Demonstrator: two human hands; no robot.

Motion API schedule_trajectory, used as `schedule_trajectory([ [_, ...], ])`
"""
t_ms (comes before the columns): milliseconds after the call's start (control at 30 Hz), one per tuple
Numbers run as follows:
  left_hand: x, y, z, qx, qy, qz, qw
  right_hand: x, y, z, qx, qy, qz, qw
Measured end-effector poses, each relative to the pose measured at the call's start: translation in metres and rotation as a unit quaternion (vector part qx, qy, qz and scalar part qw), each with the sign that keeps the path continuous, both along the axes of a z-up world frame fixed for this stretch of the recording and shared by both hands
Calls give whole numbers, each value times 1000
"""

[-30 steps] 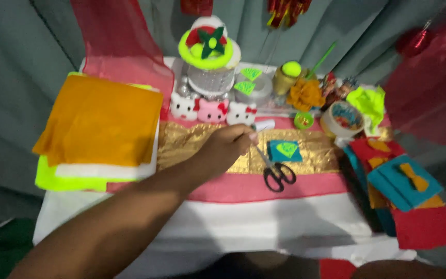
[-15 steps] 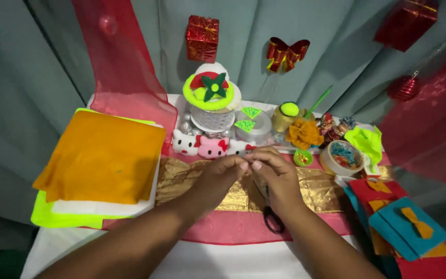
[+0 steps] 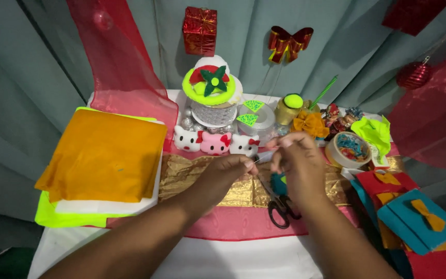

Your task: Hand-sewing small white felt heads onto a gold fabric strip using a needle and thread.

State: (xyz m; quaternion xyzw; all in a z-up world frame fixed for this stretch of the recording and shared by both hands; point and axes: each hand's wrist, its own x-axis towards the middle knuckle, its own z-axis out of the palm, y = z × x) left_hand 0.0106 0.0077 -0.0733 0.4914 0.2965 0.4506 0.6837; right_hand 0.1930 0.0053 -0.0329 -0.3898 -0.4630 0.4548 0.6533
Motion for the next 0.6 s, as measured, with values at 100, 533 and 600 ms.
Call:
schedule_trajectory([
  [100, -1, -3, 8, -7, 7, -7, 1000, 14, 2, 21, 11, 71, -26, 997],
  [533, -7, -5, 30, 17, 82, -11, 996, 75, 17, 35, 184, -24, -272, 944],
  [600, -8, -7, 38, -6, 77, -2, 997, 81, 16, 34, 295, -226, -315, 873],
])
